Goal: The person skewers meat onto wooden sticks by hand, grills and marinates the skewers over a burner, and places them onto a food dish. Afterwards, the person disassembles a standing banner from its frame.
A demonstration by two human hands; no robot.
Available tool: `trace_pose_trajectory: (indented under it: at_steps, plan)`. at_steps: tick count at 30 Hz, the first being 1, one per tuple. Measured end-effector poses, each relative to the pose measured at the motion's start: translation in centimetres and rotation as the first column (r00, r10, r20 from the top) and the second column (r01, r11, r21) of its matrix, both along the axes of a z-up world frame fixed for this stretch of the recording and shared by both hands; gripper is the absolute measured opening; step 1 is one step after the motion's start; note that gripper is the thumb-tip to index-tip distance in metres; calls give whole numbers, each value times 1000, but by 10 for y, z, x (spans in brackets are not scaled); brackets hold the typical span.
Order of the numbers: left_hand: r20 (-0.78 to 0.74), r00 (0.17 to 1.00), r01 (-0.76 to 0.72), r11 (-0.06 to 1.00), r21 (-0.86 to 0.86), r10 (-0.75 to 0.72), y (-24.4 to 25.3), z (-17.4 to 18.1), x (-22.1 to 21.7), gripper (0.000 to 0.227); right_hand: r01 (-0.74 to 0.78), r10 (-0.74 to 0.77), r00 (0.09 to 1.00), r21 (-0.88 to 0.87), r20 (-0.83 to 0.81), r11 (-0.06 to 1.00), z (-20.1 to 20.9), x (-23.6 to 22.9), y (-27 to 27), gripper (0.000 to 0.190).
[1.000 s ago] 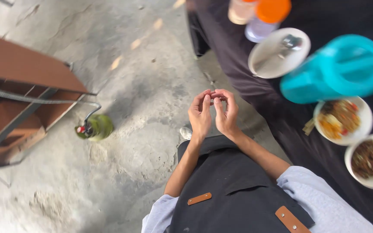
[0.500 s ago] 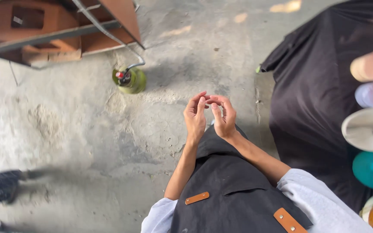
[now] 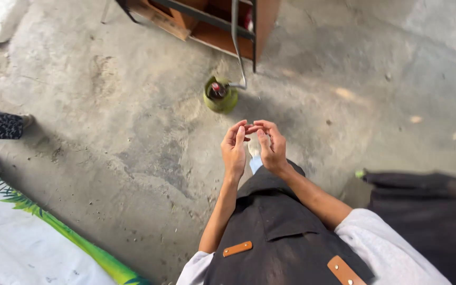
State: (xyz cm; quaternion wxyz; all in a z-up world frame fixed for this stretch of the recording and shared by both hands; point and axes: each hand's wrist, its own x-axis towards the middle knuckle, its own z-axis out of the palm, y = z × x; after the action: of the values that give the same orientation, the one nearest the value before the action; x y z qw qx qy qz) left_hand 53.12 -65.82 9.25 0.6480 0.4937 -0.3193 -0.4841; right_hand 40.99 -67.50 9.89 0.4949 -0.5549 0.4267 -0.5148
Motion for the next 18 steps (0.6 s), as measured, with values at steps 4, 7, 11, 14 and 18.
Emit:
trace_pose_trajectory:
  at_steps: [4, 7, 11, 14, 18]
  plan:
    - [-27, 996, -86, 996, -15, 85, -66, 12, 29, 30, -85, 80, 996, -132, -45, 988, 17, 29, -74, 26]
    - [-18, 990, -138, 990, -18, 137, -104, 9, 49, 30, -130, 122, 988, -87, -97, 988, 20, 49, -121, 27]
    - [-8, 980, -200, 979, 42, 200, -132, 2, 90, 30, -191, 190, 976, 4, -106, 982, 19, 80, -166, 28]
    - [-36, 965, -256, 964, 71, 259, -155, -5, 134, 30, -238, 241, 969, 54, -59, 970, 11, 115, -199, 28]
    - [-39, 947, -309, 939, 152, 318, -183, -16, 195, 30, -267, 273, 960, 82, -68, 960, 2, 176, -226, 28]
